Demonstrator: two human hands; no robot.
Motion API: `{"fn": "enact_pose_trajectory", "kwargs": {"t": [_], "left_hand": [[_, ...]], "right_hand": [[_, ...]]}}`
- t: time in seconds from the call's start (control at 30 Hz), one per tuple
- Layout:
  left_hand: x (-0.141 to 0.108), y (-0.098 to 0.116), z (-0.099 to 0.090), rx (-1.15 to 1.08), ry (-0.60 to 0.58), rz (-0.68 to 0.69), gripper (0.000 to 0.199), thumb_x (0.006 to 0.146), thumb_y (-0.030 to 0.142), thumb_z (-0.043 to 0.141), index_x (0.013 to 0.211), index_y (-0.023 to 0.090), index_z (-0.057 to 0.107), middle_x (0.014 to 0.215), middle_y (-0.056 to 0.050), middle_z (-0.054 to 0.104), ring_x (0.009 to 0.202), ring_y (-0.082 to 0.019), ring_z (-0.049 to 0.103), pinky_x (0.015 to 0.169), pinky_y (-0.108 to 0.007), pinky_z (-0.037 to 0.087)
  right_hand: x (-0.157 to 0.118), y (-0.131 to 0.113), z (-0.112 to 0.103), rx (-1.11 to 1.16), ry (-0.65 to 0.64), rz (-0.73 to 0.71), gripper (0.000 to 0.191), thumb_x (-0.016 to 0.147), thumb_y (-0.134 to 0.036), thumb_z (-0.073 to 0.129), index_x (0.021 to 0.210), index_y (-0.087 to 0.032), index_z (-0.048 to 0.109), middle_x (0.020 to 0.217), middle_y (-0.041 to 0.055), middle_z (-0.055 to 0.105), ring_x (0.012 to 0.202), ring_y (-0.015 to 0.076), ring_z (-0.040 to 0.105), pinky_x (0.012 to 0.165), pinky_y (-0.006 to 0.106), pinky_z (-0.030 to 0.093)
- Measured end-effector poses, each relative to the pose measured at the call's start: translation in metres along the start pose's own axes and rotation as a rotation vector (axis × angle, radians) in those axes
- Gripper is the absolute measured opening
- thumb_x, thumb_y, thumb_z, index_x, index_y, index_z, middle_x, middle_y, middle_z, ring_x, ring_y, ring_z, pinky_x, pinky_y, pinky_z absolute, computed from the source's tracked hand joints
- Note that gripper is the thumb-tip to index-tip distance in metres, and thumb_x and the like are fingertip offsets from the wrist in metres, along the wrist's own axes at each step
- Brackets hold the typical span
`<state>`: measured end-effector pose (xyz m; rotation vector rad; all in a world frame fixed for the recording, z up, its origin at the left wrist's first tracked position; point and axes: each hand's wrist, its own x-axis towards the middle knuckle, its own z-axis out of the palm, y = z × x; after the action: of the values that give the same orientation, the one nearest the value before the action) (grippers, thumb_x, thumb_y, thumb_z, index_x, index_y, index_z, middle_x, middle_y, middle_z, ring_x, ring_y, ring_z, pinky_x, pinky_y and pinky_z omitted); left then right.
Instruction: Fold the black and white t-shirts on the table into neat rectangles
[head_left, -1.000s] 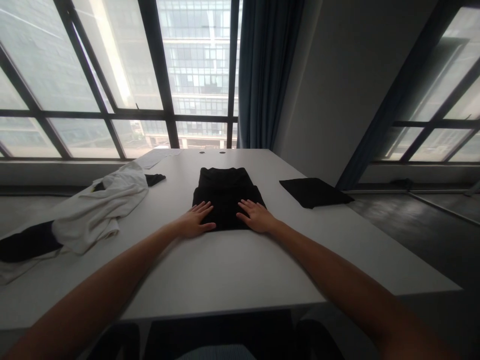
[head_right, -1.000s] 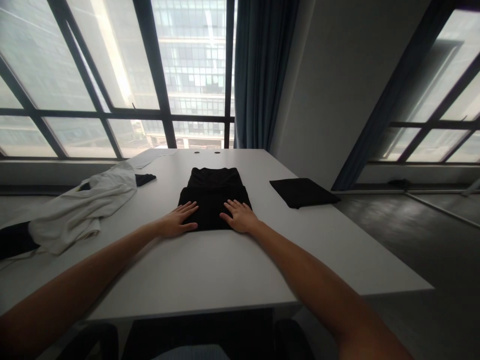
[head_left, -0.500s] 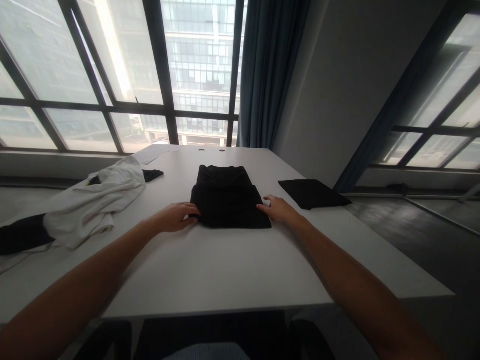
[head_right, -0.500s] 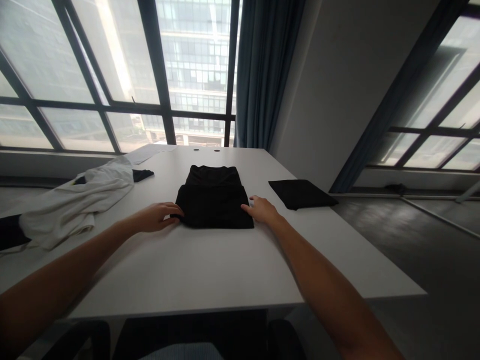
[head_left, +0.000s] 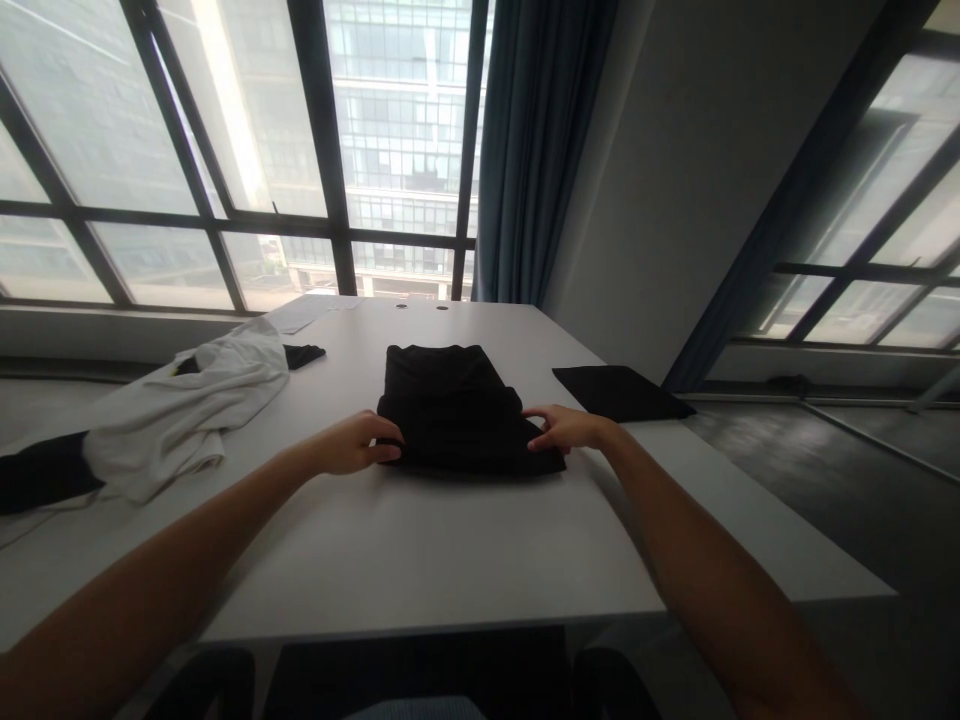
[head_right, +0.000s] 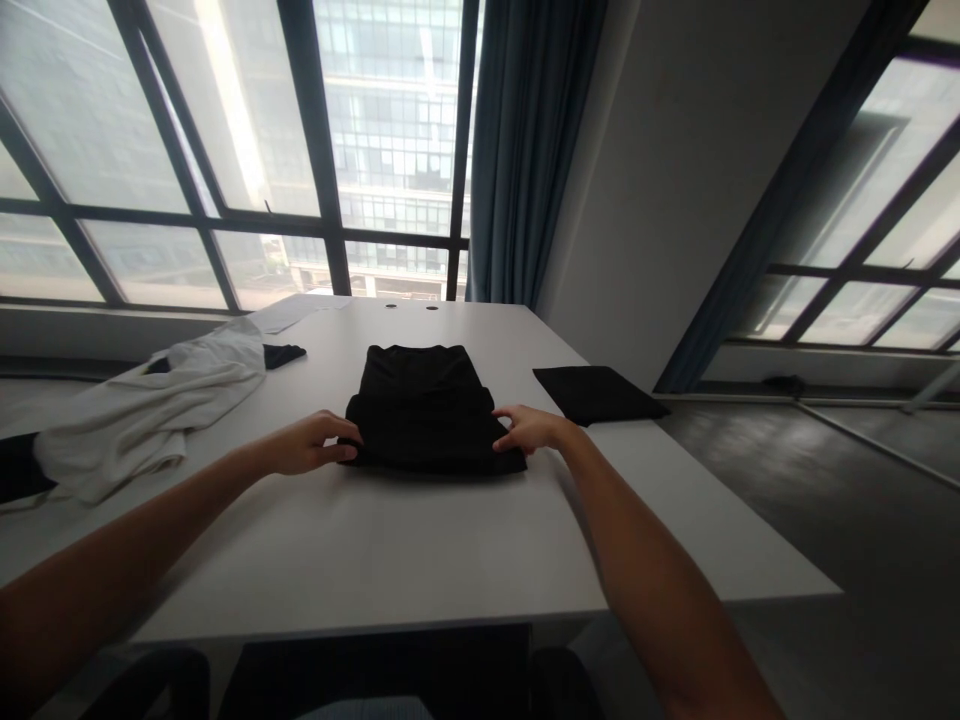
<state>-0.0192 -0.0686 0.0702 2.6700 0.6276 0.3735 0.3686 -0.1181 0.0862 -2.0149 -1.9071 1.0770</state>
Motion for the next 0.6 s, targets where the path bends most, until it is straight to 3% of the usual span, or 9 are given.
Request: {"fn": "enact_pose_trajectory", "kwargs": {"t": [0.07,0.13,0.2,0.27,0.37,0.47,0.6], "left_hand": [[-0.002,0.011,-0.002,-0.138,-0.16,0.011,0.034,0.094,0.048,0.059,0.091,0.019,0.076,0.08,-0.004,0.075,0.065,-0.016,0.065,0.063,-0.025,0.049],[-0.001,0.016,-0.001,-0.232,-0.262,-0.002,0.038,0.091,0.054,0.062,0.088,0.019,0.077,0.081,-0.004,0.076,0.068,-0.017,0.067,0.064,-0.026,0.051],[0.001,0.014,0.004,-0.209,-0.178,-0.039,0.042,0.092,0.058,0.058,0.094,0.021,0.078,0.091,-0.005,0.077,0.079,-0.02,0.07,0.074,-0.03,0.055],[0.005,0.004,0.011,-0.04,0.039,-0.115,0.045,0.092,0.06,0.055,0.107,0.023,0.076,0.115,-0.008,0.074,0.101,-0.026,0.069,0.093,-0.038,0.054],[0.009,-0.016,0.021,0.24,0.259,-0.375,0.056,0.089,0.061,0.056,0.125,0.02,0.068,0.137,-0.015,0.062,0.122,-0.035,0.06,0.104,-0.048,0.048],[0.009,-0.034,0.025,0.255,0.27,-0.614,0.059,0.088,0.062,0.054,0.125,0.018,0.067,0.122,-0.016,0.068,0.107,-0.034,0.067,0.093,-0.046,0.053],[0.011,-0.046,0.024,0.059,0.288,-0.607,0.048,0.084,0.06,0.059,0.105,0.019,0.072,0.095,-0.009,0.074,0.088,-0.029,0.07,0.082,-0.039,0.055]], "right_hand": [[-0.009,0.002,-0.006,-0.047,-0.181,0.035,0.101,0.075,-0.03,0.087,0.159,-0.012,0.032,0.07,-0.003,0.066,0.056,0.0135,0.062,0.056,0.024,0.051],[-0.013,0.004,-0.008,-0.089,-0.252,0.07,0.1,0.077,-0.036,0.085,0.159,-0.013,0.033,0.073,0.0001,0.07,0.062,0.0168,0.068,0.062,0.027,0.054],[-0.009,0.005,-0.006,-0.146,-0.131,0.05,0.082,0.084,-0.041,0.078,0.153,-0.013,0.044,0.083,0.0059,0.075,0.071,0.0199,0.072,0.069,0.03,0.056],[0.004,0.006,0.001,-0.225,0.132,-0.052,0.063,0.09,-0.042,0.072,0.145,-0.015,0.055,0.1,0.0109,0.077,0.085,0.0224,0.073,0.078,0.032,0.055],[0.028,0.008,0.017,-0.29,0.437,-0.209,0.056,0.092,-0.042,0.068,0.141,-0.019,0.057,0.121,0.0129,0.072,0.099,0.0241,0.071,0.087,0.034,0.054],[0.049,0.012,0.031,-0.291,0.531,-0.27,0.056,0.09,-0.04,0.069,0.14,-0.018,0.058,0.128,0.0146,0.068,0.102,0.0241,0.069,0.09,0.036,0.053],[0.063,0.018,0.035,-0.263,0.603,-0.32,0.05,0.089,-0.034,0.069,0.135,-0.016,0.063,0.122,0.0138,0.07,0.1,0.0225,0.067,0.092,0.035,0.051]]}}
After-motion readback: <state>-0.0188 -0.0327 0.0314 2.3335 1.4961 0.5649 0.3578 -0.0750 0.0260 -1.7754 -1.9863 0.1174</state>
